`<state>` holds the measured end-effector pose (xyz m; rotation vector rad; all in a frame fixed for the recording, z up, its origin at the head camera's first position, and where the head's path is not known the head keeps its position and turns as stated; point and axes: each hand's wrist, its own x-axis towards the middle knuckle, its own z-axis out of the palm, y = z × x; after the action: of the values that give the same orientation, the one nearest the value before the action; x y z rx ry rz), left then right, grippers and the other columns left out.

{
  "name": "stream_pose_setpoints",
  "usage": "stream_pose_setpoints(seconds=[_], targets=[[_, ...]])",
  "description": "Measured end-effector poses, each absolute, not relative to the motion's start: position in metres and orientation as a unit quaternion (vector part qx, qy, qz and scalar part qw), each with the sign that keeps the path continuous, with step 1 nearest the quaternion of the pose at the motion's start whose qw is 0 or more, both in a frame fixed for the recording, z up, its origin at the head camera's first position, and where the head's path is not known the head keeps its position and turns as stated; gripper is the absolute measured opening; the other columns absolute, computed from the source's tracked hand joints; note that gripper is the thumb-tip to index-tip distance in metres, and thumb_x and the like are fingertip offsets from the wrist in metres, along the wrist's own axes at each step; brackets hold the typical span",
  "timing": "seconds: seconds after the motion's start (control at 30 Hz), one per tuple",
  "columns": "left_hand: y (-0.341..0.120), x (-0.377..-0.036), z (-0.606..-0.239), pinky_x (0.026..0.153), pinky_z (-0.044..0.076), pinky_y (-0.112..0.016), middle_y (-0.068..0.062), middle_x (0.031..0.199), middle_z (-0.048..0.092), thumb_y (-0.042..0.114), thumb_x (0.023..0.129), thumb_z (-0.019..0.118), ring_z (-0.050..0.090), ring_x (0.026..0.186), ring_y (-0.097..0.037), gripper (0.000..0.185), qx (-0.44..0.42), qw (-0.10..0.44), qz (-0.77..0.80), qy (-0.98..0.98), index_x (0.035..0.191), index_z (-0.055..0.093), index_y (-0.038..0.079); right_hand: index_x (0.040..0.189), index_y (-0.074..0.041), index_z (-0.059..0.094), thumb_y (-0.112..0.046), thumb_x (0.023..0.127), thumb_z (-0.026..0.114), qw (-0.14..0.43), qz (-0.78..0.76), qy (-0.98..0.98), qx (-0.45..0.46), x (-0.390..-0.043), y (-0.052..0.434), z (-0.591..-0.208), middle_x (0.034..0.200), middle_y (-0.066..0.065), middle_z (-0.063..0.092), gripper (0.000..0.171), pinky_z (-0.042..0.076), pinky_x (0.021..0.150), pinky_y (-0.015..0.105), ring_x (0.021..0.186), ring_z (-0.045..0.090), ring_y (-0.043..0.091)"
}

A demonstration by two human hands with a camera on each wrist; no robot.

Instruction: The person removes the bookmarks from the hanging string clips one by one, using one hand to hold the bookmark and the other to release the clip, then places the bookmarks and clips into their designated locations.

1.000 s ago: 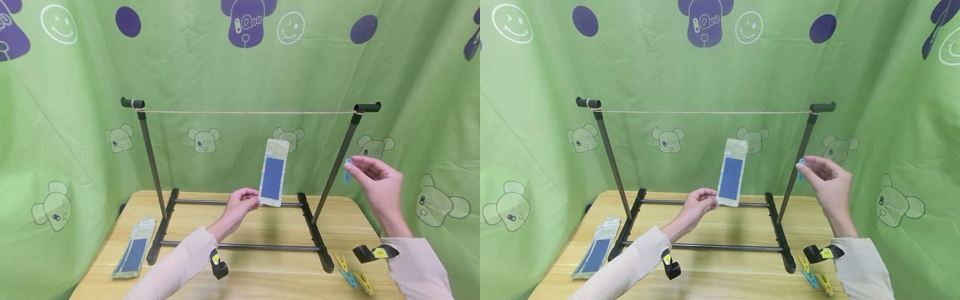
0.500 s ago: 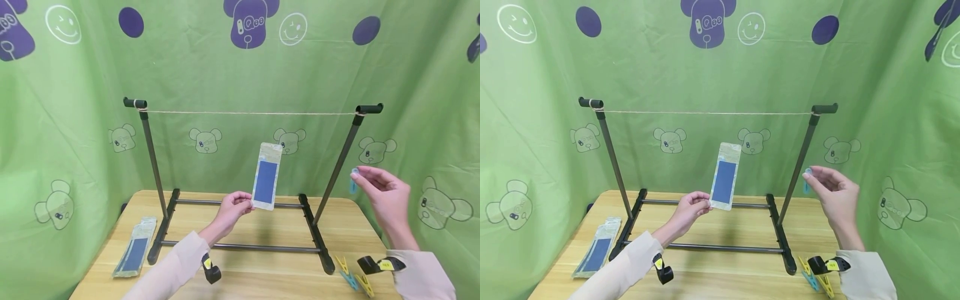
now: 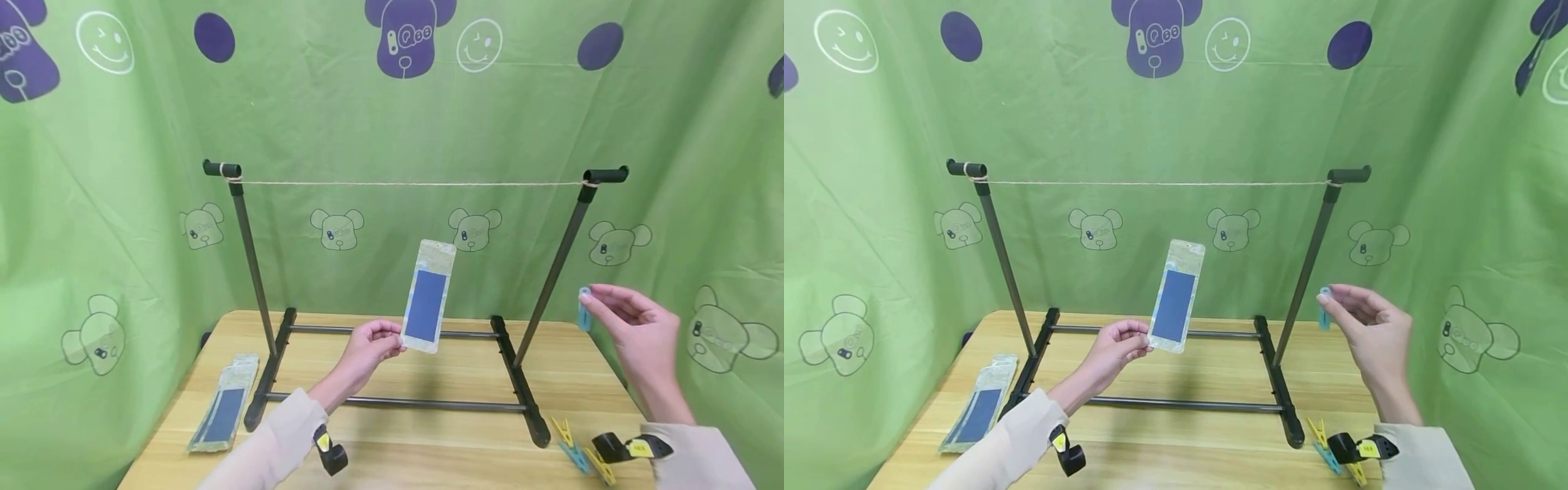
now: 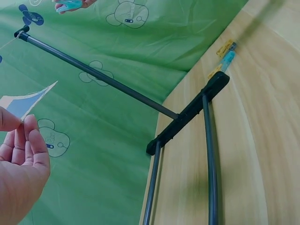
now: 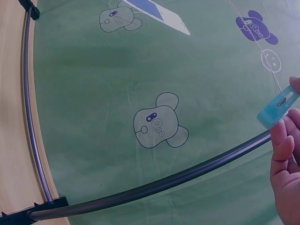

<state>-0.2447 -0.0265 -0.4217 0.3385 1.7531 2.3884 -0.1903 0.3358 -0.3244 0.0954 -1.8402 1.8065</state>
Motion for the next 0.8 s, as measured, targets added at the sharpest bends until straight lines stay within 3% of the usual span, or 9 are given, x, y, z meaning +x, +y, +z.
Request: stream_pose_setpoints(seconds=[0.8], targets=[[-0.057, -0.224, -0.432, 0.076, 0.056, -0.026, -0.009, 0.088, 0.064, -0.008, 0.086, 0.058, 0.062, 0.078, -0.016, 0.016, 0.102, 0.09, 0.811, 0.569, 0.103, 0.059, -0.009, 0.111, 0.0, 0.068, 0.002, 0.081, 0.076, 0.269, 0.666, -0.695, -0.018, -0.175, 0.345, -0.359, 0.094, -0.004, 0.072, 0.031, 0.052, 0.071, 0.012, 0.078, 0.066, 0.005]])
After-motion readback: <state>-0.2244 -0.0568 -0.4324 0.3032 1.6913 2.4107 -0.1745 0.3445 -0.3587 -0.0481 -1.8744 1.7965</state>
